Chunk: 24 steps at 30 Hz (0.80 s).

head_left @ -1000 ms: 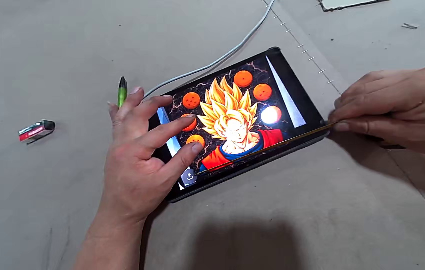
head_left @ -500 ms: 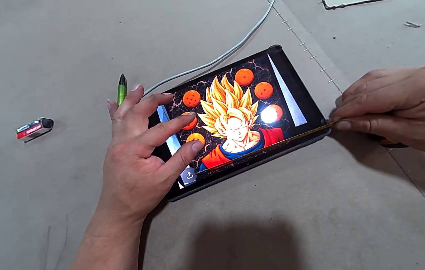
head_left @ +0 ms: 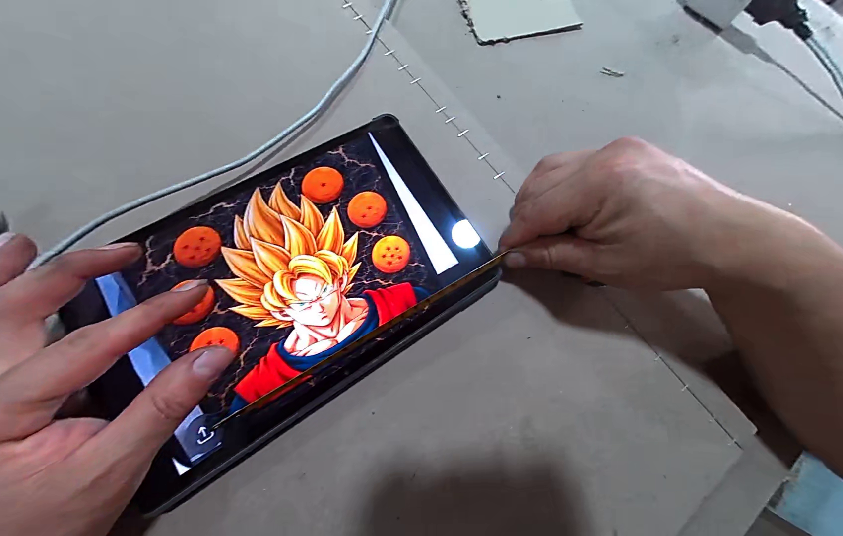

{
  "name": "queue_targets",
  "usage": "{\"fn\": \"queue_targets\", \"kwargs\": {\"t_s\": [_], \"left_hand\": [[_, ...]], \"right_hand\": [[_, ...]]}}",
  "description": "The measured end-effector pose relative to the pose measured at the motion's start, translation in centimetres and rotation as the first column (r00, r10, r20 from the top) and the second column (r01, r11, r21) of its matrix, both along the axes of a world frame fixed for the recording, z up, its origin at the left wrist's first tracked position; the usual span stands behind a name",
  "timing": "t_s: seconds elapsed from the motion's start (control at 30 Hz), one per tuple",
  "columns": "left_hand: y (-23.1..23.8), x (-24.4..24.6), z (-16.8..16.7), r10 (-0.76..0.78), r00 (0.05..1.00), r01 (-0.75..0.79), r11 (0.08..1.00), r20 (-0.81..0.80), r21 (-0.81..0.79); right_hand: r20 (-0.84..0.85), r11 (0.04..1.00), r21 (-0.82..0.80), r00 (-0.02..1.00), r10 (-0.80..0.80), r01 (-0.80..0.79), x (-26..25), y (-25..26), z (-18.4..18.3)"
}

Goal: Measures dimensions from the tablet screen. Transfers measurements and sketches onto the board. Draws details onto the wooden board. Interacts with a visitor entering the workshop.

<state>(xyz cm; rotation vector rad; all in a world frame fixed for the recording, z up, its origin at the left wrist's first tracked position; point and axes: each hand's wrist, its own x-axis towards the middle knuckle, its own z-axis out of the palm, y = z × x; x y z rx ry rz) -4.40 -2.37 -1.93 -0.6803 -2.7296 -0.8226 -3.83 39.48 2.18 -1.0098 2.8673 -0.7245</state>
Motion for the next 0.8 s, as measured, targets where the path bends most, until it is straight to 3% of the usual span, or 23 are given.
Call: {"fn": "queue_targets", "kwargs": {"t_s": [0.8], "left_hand": [[0.04, 0.17, -0.19, 0.014, 1.000, -0.014, 1.000, 0.020, 0.027]], "right_hand": [[0.016, 1.000, -0.009, 1.000, -0.020, 0.020, 0.07, -0.18, 0.11]]}}
